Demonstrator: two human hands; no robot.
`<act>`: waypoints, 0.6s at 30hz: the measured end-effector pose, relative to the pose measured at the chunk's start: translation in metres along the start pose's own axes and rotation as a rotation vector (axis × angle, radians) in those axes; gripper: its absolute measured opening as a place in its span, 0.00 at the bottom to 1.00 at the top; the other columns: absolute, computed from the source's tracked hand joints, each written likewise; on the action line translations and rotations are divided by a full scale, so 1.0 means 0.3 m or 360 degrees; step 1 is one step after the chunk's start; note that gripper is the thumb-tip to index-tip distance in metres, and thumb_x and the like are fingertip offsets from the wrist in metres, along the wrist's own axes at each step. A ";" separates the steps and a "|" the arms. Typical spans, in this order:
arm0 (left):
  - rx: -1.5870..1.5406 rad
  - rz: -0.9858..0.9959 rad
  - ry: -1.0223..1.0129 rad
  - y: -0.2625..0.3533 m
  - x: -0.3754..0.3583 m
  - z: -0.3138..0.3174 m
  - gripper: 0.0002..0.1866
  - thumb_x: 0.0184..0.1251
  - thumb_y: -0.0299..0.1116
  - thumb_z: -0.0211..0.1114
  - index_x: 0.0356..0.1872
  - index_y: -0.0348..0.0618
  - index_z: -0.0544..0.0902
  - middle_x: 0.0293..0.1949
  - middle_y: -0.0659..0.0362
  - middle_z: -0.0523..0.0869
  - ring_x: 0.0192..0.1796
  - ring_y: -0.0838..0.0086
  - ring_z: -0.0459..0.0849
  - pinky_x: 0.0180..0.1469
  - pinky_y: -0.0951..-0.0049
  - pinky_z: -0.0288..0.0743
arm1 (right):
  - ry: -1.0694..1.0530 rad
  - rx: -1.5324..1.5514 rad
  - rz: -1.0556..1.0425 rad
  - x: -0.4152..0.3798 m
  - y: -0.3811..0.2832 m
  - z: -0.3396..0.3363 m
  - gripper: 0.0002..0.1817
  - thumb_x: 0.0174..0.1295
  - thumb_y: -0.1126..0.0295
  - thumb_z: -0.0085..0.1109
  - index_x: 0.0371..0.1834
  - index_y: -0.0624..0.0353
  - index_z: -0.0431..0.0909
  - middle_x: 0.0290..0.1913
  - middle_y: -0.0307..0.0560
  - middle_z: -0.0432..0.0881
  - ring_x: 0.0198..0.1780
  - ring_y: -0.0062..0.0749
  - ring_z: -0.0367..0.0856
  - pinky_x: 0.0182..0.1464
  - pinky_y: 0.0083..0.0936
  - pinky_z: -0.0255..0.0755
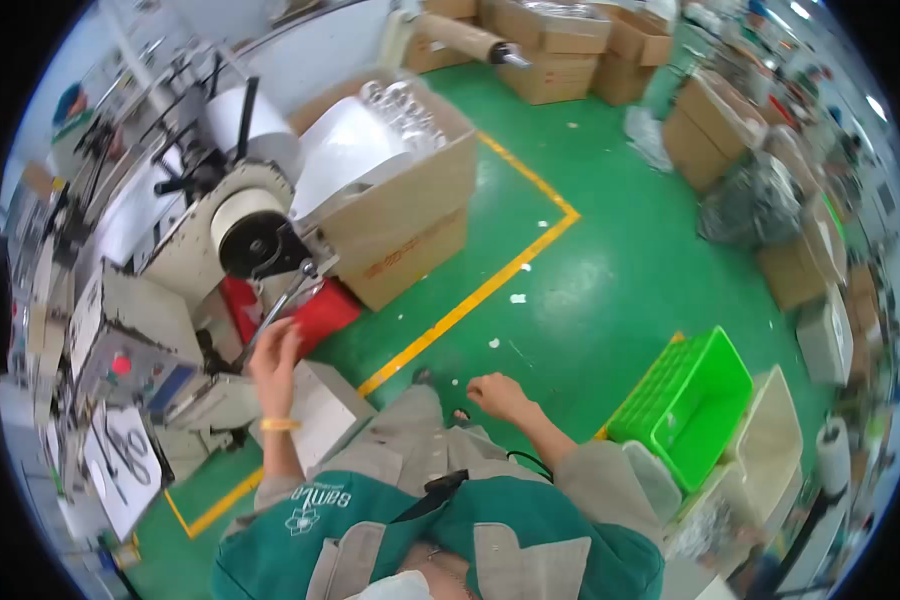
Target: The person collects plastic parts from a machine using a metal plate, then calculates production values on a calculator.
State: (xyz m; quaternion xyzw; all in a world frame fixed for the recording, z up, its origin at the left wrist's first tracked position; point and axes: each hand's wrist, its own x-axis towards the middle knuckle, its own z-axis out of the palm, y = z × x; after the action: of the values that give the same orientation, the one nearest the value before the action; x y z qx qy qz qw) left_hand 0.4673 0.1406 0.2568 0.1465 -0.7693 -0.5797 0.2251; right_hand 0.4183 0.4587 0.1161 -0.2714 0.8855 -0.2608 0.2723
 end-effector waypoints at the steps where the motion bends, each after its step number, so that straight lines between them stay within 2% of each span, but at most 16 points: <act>1: 0.0087 -0.0005 -0.0153 -0.009 0.027 0.048 0.11 0.61 0.26 0.55 0.44 0.34 0.75 0.39 0.58 0.80 0.40 0.78 0.78 0.43 0.80 0.71 | -0.0024 0.0047 0.0012 0.018 0.003 -0.026 0.11 0.53 0.65 0.53 0.35 0.57 0.79 0.31 0.49 0.81 0.34 0.42 0.79 0.37 0.34 0.73; 4: 0.0265 -0.0107 -0.0341 -0.089 0.121 0.195 0.12 0.59 0.25 0.56 0.44 0.36 0.75 0.38 0.57 0.81 0.39 0.78 0.78 0.44 0.78 0.71 | -0.0061 0.0142 0.0018 0.107 0.064 -0.103 0.11 0.53 0.67 0.54 0.35 0.60 0.78 0.31 0.51 0.81 0.34 0.42 0.80 0.37 0.32 0.73; 9: 0.0162 -0.0167 -0.0310 -0.314 0.466 0.412 0.15 0.58 0.29 0.59 0.46 0.36 0.74 0.40 0.56 0.80 0.42 0.74 0.79 0.45 0.76 0.72 | -0.0031 0.0110 0.0085 0.354 0.202 -0.264 0.11 0.54 0.67 0.54 0.36 0.62 0.78 0.31 0.52 0.81 0.34 0.41 0.80 0.38 0.30 0.73; 10: 0.0125 -0.0204 -0.0291 -0.338 0.556 0.451 0.16 0.57 0.30 0.59 0.46 0.36 0.74 0.40 0.55 0.80 0.43 0.74 0.79 0.45 0.76 0.72 | -0.0015 0.0160 0.0105 0.414 0.227 -0.306 0.10 0.53 0.67 0.53 0.34 0.59 0.78 0.31 0.51 0.81 0.34 0.45 0.79 0.38 0.35 0.72; 11: 0.0236 -0.0171 -0.0270 -0.354 0.646 0.487 0.17 0.58 0.32 0.59 0.47 0.36 0.73 0.42 0.54 0.80 0.44 0.74 0.79 0.46 0.75 0.72 | -0.0015 0.0151 0.0102 0.463 0.248 -0.353 0.10 0.53 0.67 0.53 0.35 0.61 0.78 0.31 0.51 0.81 0.34 0.44 0.79 0.38 0.33 0.72; 13: -0.0207 -0.0517 -0.0127 -0.481 0.847 0.554 0.16 0.56 0.31 0.60 0.45 0.35 0.75 0.40 0.55 0.80 0.43 0.75 0.79 0.44 0.77 0.72 | 0.0012 0.0160 0.0083 0.591 0.246 -0.467 0.11 0.54 0.68 0.54 0.36 0.63 0.78 0.31 0.53 0.81 0.34 0.41 0.80 0.38 0.29 0.73; 15: -0.0730 -0.0844 0.0032 -0.702 1.067 0.648 0.14 0.55 0.30 0.60 0.42 0.36 0.76 0.38 0.57 0.80 0.41 0.75 0.79 0.43 0.78 0.72 | 0.0102 0.0187 0.0119 0.714 0.215 -0.602 0.11 0.55 0.68 0.53 0.36 0.64 0.78 0.33 0.52 0.81 0.35 0.41 0.80 0.38 0.30 0.73; 16: -0.0625 -0.0954 -0.0003 -0.880 1.159 0.677 0.12 0.55 0.28 0.59 0.41 0.37 0.77 0.36 0.57 0.80 0.41 0.76 0.79 0.43 0.79 0.72 | 0.0188 0.0234 0.0144 0.757 0.214 -0.649 0.11 0.55 0.68 0.53 0.36 0.64 0.78 0.33 0.52 0.80 0.35 0.41 0.80 0.38 0.30 0.72; 17: -0.0510 -0.1037 -0.0078 -1.131 1.298 0.692 0.11 0.54 0.27 0.58 0.40 0.38 0.78 0.35 0.58 0.81 0.40 0.77 0.79 0.43 0.79 0.72 | 0.0314 0.0286 0.0187 0.784 0.222 -0.690 0.11 0.55 0.68 0.53 0.36 0.63 0.78 0.34 0.52 0.80 0.35 0.41 0.80 0.38 0.30 0.72; 18: -0.0614 -0.1302 -0.0131 -1.517 1.427 0.690 0.10 0.54 0.28 0.57 0.38 0.39 0.79 0.34 0.56 0.80 0.39 0.72 0.79 0.43 0.75 0.72 | 0.0363 0.0312 0.0223 0.805 0.250 -0.715 0.11 0.55 0.67 0.52 0.37 0.62 0.77 0.35 0.51 0.80 0.36 0.43 0.79 0.38 0.32 0.72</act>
State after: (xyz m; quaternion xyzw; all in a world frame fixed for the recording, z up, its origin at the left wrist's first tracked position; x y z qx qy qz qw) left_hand -0.0220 -0.0264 -0.1503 0.3708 -0.5344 -0.7590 -0.0300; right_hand 0.0889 0.4294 0.1418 -0.1499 0.8977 -0.3556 0.2128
